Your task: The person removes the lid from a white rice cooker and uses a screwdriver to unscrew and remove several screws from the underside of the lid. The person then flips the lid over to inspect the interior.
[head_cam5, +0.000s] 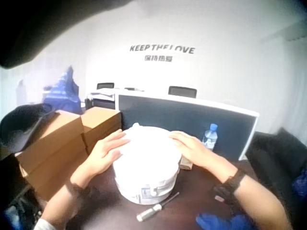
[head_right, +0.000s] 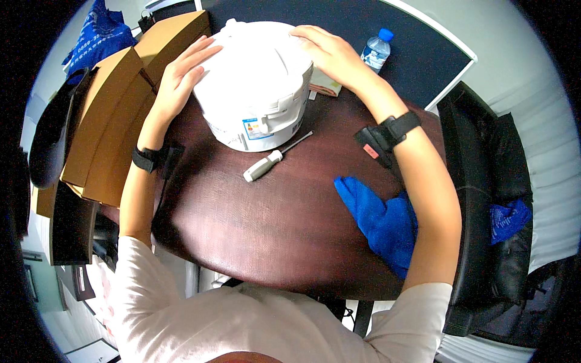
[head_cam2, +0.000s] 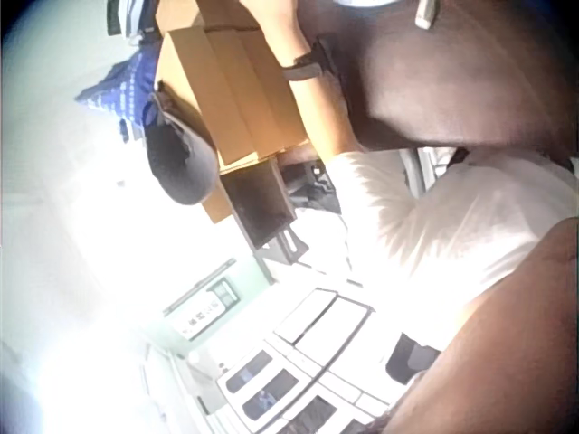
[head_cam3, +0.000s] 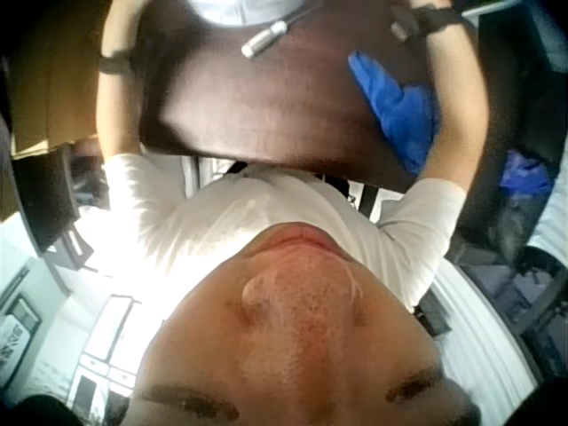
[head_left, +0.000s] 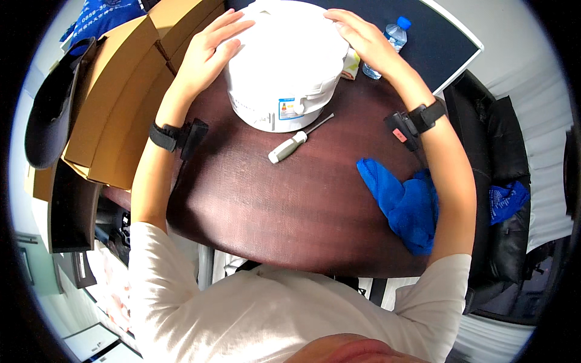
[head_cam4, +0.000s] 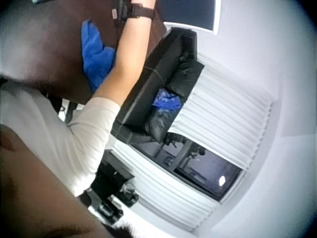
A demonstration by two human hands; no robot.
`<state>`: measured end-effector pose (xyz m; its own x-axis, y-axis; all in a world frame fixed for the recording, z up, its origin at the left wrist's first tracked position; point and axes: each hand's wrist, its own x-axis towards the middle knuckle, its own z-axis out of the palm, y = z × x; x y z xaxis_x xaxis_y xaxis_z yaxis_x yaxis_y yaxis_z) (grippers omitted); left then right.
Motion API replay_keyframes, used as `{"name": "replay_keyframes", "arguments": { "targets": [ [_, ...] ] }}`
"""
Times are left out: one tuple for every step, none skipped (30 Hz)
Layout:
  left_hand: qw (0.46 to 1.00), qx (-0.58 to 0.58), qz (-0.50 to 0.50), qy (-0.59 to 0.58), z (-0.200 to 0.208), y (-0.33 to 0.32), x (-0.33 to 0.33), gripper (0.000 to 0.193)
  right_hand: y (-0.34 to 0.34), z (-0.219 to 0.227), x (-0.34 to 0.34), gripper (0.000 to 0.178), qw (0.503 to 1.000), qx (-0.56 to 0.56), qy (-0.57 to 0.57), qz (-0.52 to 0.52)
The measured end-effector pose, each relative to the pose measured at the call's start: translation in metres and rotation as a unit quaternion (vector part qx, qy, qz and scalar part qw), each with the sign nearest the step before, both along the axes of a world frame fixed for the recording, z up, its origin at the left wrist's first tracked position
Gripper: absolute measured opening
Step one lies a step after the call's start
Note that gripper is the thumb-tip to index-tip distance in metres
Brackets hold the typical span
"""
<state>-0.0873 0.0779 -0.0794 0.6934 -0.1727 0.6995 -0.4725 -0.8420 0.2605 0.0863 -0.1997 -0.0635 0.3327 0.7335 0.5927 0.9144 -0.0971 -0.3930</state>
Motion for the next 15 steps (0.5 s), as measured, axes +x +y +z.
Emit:
{"name": "replay_keyframes", "arguments": {
  "targets": [
    [1.0,0.002,0.0,-0.002,-0.001,0.002,0.003,0.045,0.005,-0.005,0.005,0.036,1.0,0.016,0.004,0.008],
    [0.999,-0.011,-0.003,-0.031,-0.003,0.004,0.008,0.039,0.011,-0.009,0.009,0.037,0.999,0.032,0.008,0.015],
    [1.0,-0.016,-0.007,-0.026,-0.004,0.005,0.009,0.039,0.016,-0.016,0.012,0.037,0.998,0.048,0.016,0.025],
    [1.0,-0.021,-0.011,-0.021,-0.003,0.005,0.008,0.039,0.018,-0.021,0.016,0.037,0.996,0.073,0.032,0.047],
    [0.999,-0.026,-0.016,-0.016,-0.001,0.005,0.007,0.039,0.019,-0.026,0.019,0.037,0.992,0.097,0.047,0.068],
    [1.0,-0.01,0.021,0.02,0.0,0.0,0.004,0.053,0.021,-0.032,0.018,0.037,0.986,0.12,0.067,0.09],
    [0.999,-0.017,0.028,0.02,0.0,-0.004,0.003,0.053,0.022,-0.035,0.017,0.037,0.986,0.123,0.067,0.087],
    [0.999,-0.025,0.034,0.021,-0.001,-0.008,0.002,0.054,0.021,-0.035,0.017,0.037,0.986,0.125,0.067,0.083],
    [0.999,-0.028,0.038,0.017,0.002,-0.01,0.004,0.055,0.02,-0.033,0.016,0.037,0.986,0.132,0.063,0.077],
    [0.999,-0.031,0.034,0.012,-0.001,-0.007,0.005,0.058,0.022,-0.037,0.019,0.037,0.988,0.139,0.026,0.068],
    [0.999,-0.04,0.03,0.009,-0.003,-0.006,0.007,0.059,0.023,-0.039,0.019,0.037,0.986,0.149,0.031,0.068],
    [0.998,-0.051,0.026,0.004,-0.005,-0.005,0.007,0.059,0.025,-0.039,0.017,0.037,0.984,0.159,0.035,0.069],
    [0.998,-0.061,0.023,0.0,-0.007,-0.004,0.007,0.06,0.026,-0.04,0.015,0.037,0.982,0.169,0.039,0.07],
    [0.998,-0.063,0.008,-0.011,-0.011,-0.001,0.008,0.055,0.028,-0.044,0.015,0.037,0.982,0.175,0.038,0.066],
    [0.997,-0.065,-0.009,-0.027,-0.012,0.001,0.01,0.05,0.03,-0.044,0.018,0.037,0.981,0.181,0.031,0.062]
  ]
}}
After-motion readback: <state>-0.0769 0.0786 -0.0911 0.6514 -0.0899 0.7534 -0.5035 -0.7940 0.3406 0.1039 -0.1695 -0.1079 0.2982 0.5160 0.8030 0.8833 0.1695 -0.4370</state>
